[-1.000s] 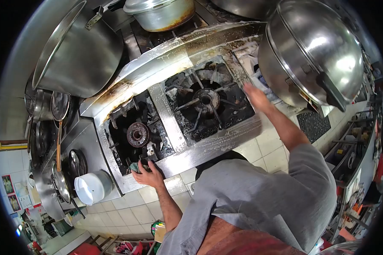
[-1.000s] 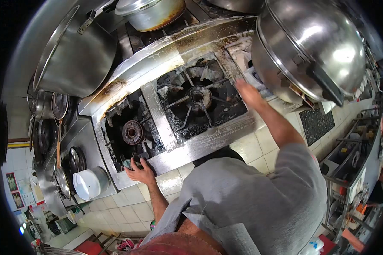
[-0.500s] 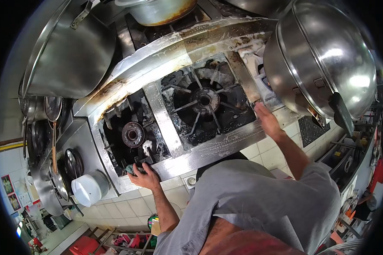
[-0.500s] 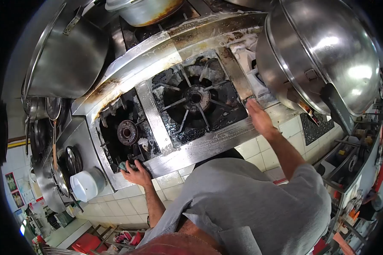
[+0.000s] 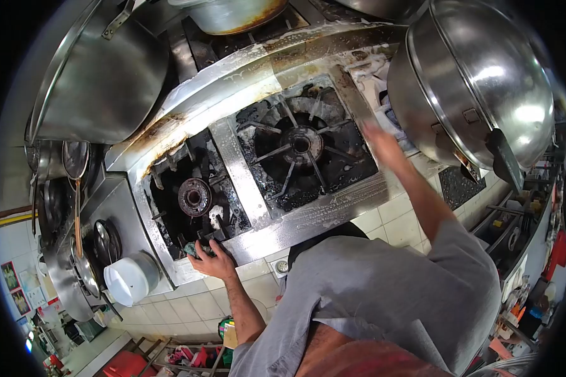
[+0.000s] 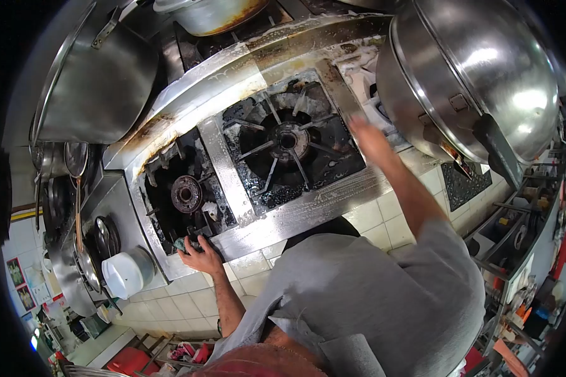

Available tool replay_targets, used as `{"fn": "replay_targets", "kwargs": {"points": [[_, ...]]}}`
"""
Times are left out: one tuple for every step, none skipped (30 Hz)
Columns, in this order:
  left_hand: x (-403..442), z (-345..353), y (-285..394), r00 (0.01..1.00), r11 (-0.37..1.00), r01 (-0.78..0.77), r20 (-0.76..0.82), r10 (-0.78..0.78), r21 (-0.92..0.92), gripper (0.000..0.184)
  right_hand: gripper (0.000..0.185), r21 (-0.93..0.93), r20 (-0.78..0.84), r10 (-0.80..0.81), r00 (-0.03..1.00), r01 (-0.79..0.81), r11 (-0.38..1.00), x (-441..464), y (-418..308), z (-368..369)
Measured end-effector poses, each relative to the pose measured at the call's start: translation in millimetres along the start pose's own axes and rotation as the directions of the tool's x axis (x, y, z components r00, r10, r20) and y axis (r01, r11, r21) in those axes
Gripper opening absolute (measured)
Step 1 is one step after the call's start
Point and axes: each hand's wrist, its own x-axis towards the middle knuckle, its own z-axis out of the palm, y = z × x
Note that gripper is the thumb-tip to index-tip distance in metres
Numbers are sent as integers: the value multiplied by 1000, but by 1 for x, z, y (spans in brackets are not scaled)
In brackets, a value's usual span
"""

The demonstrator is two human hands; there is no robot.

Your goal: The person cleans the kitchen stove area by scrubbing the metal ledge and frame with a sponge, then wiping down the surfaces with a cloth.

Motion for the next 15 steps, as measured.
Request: {"fn": "replay_targets", "kwargs": {"points": [[0,1,0,1000,1000,5,3,-5,1,44,39,24,6,22,1000,-22,999,-37,-9,-3],[0,2,1,1000,1000,21,8,-21,11,44,42,49,10,43,999,-43,998,-54,-14,-4],[1,1,1,999,999,31,17,-32,23,44,42,51,13,43,999,-44,998,-40,-9,1],[1,-1,1,999,999,28,23,-29,29,44,42,-18,-26,-31,999,31,999,-15,4,8],[2,0,3,999,999,28,19,-28,19,44,43,-93,-65,-115,991,109,990,21,18,10],[2,0,5,1000,1000,28,13,-28,13,44,42,181,15,25,1000,-27,983,74,13,-4],[0,0,2,999,999,33,14,-34,24,44,38,-88,7,-35,999,36,995,126,12,-10],[0,2,-1,1000,1000,13,7,-13,21,45,35,-174,-133,-99,986,75,982,182,34,16],[-1,3,-2,1000,1000,-9,0,9,16,45,34,-165,-3,62,998,-62,984,219,26,2],[-1,2,0,1000,1000,-1,7,1,24,46,34,-157,3,65,998,-63,986,220,31,7],[-2,-2,-2,1000,1000,-10,11,10,28,46,34,-157,-28,2,1000,-6,988,216,35,10],[-3,-2,-1,1000,1000,-18,16,17,21,46,34,-168,-65,-65,996,53,984,214,39,9],[-1,0,0,999,1000,-25,19,25,10,47,33,-143,-94,-109,990,95,985,184,46,16],[-1,-2,0,999,1000,-19,29,19,0,47,33,-121,-122,-153,981,139,983,136,44,24],[0,-1,0,999,1000,-19,30,19,-9,47,34,319,-2,144,990,-135,938,80,11,5]]}}
